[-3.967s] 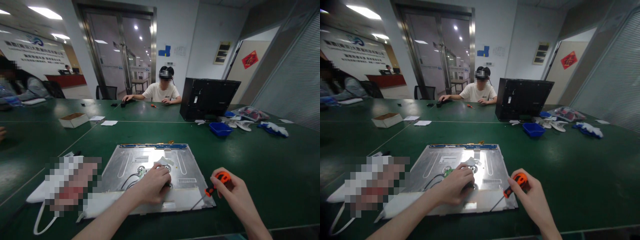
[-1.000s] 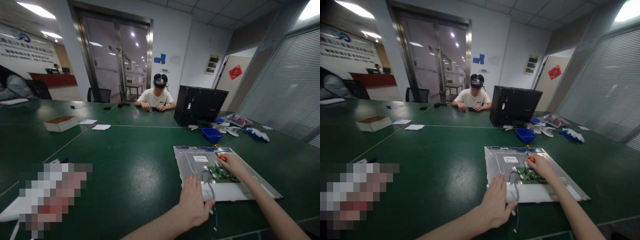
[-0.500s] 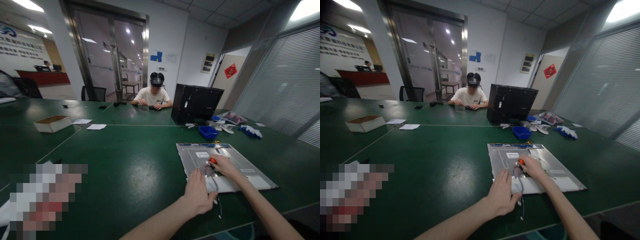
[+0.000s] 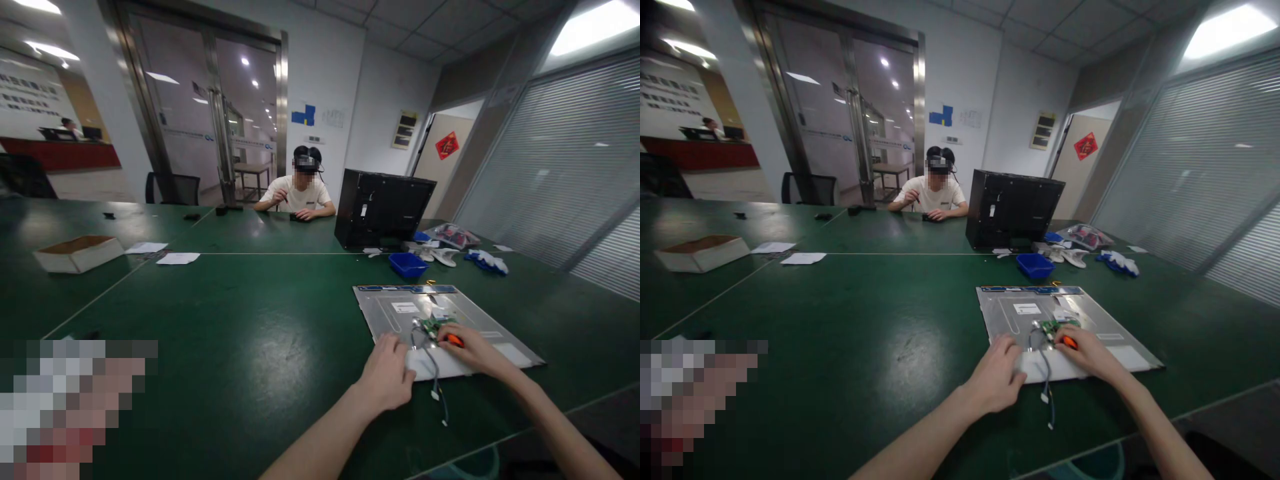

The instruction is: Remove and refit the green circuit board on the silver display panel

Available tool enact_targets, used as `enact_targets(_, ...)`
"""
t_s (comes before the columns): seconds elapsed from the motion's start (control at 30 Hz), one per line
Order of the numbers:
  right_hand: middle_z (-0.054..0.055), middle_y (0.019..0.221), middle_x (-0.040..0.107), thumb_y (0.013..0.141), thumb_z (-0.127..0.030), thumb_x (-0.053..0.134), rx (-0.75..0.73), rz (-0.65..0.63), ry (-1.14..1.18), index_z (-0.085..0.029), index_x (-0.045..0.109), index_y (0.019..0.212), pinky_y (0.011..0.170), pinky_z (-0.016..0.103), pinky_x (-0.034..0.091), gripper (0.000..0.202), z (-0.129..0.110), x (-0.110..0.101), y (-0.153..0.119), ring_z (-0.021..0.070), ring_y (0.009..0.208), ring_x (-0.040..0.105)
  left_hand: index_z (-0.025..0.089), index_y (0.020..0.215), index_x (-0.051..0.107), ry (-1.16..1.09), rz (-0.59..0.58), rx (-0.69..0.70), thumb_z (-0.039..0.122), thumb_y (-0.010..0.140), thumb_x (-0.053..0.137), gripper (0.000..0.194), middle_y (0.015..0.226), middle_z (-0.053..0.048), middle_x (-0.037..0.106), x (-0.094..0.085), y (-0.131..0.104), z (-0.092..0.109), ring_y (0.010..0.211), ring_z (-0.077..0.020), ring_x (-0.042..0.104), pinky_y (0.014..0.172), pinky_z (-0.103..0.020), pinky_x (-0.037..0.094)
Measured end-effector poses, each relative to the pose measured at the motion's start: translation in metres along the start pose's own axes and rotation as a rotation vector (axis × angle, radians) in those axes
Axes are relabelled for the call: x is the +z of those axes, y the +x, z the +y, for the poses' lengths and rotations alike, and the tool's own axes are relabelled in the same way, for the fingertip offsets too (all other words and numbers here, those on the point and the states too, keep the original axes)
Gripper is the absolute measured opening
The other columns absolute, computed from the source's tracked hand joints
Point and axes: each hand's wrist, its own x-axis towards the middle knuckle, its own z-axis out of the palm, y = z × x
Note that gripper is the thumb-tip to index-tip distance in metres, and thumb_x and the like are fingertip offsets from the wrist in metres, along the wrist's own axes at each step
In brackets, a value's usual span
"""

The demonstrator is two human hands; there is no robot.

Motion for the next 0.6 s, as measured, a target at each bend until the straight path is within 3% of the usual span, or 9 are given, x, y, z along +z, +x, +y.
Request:
enact_targets(0.13, 0.010, 0.097, 0.065, 0.090, -0.040, 0.043, -0.028, -0.016, 0.016, -0.021, 0.063, 0.090, 0.081, 0.036, 0.046, 0.028, -0.001, 0.001, 0.000, 0.0241, 0.088, 0.060, -0.003, 0.140, 0.034, 0.187, 0.068, -0.317, 0.056, 0.082, 0.050, 0.084, 0.146, -0.026, 0.030, 0.003, -0.008, 0.002, 0.137, -0.0392, 0.021, 0.115, -0.051, 0.010)
enact_targets(0.2, 0.011, 0.098, 0.064, 0.091, -0.041, 0.042, -0.036, -0.018, 0.023, -0.021, 0.062, 0.092, 0.081, 0.037, 0.046, 0.029, -0.001, 0.002, 0.000, 0.0244, 0.089, 0.060, -0.007, 0.141, 0.030, 0.230, 0.046, -0.391, 0.064, 0.080, 0.046, 0.094, 0.147, -0.029, 0.027, 0.003, -0.009, 0.002, 0.137, -0.0411, 0.020, 0.114, -0.054, 0.009)
enact_targets(0.33, 0.011, 0.101, 0.064, 0.092, -0.041, 0.040, -0.032, -0.020, 0.039, -0.022, 0.061, 0.094, 0.081, 0.037, 0.046, 0.029, -0.001, 0.003, -0.004, 0.0247, 0.090, 0.060, -0.005, 0.142, 0.031, 0.233, 0.011, -0.372, 0.067, 0.080, 0.042, 0.095, 0.147, -0.026, 0.029, 0.001, -0.009, 0.000, 0.138, -0.0387, 0.021, 0.115, -0.051, 0.010)
enact_targets(0.6, 0.010, 0.098, 0.067, 0.088, -0.044, 0.041, 0.115, 0.041, -0.046, -0.024, 0.061, 0.094, 0.072, 0.037, 0.048, 0.029, -0.005, 0.010, 0.004, 0.0254, 0.082, 0.063, -0.001, 0.142, 0.032, 0.145, 0.025, -0.307, 0.070, 0.077, 0.044, 0.097, 0.146, -0.024, 0.032, -0.001, -0.010, -0.008, 0.136, -0.0397, 0.021, 0.114, -0.054, 0.009)
